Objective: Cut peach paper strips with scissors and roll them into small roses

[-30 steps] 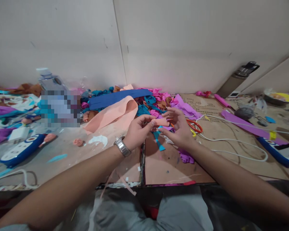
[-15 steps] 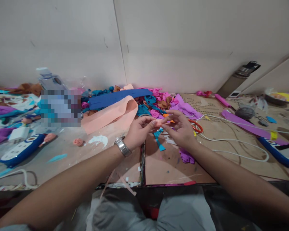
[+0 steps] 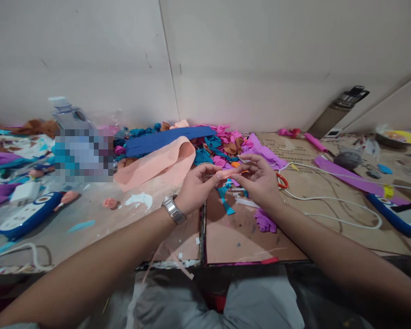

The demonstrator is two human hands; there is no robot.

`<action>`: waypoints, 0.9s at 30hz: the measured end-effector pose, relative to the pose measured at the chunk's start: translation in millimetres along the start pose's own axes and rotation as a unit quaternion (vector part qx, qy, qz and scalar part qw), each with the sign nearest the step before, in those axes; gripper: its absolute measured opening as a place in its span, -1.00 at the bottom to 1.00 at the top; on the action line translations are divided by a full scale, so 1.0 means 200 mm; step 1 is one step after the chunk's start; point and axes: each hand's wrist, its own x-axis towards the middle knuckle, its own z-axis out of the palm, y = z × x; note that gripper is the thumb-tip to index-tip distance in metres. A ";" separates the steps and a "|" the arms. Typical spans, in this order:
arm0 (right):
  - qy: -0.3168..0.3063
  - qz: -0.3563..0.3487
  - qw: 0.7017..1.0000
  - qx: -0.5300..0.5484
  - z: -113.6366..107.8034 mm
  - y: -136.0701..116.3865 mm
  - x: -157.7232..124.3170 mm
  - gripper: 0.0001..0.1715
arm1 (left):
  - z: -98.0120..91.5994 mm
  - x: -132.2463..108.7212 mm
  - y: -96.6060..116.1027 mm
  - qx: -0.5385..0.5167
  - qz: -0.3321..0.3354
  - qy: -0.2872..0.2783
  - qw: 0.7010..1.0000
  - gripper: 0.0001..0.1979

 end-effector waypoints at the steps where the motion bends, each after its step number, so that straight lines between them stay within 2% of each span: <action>1: 0.001 0.007 1.000 0.005 0.00 0.00 0.00 -0.43 | 0.00 0.00 0.00 0.010 0.005 0.002 1.000 -0.62; 6: 0.016 0.021 0.999 0.031 0.00 0.00 0.02 -0.46 | -0.01 0.00 0.01 0.079 0.039 0.008 0.996 -0.65; 13: 0.004 0.061 0.998 0.033 -0.01 0.00 0.02 -0.36 | 0.00 0.00 0.01 0.064 0.045 -0.005 0.997 -0.64; 21: 0.000 0.135 0.988 0.069 -0.02 0.04 0.04 -0.46 | -0.01 0.00 0.01 0.101 0.064 -0.006 0.993 -0.66; 24: -0.005 0.106 0.992 0.062 -0.02 0.03 0.04 -0.43 | -0.01 0.00 0.01 0.081 0.047 -0.005 0.996 -0.64; 27: -0.030 0.041 0.998 0.043 -0.01 0.01 0.02 -0.26 | -0.02 0.01 0.01 0.026 0.002 0.004 1.000 -0.62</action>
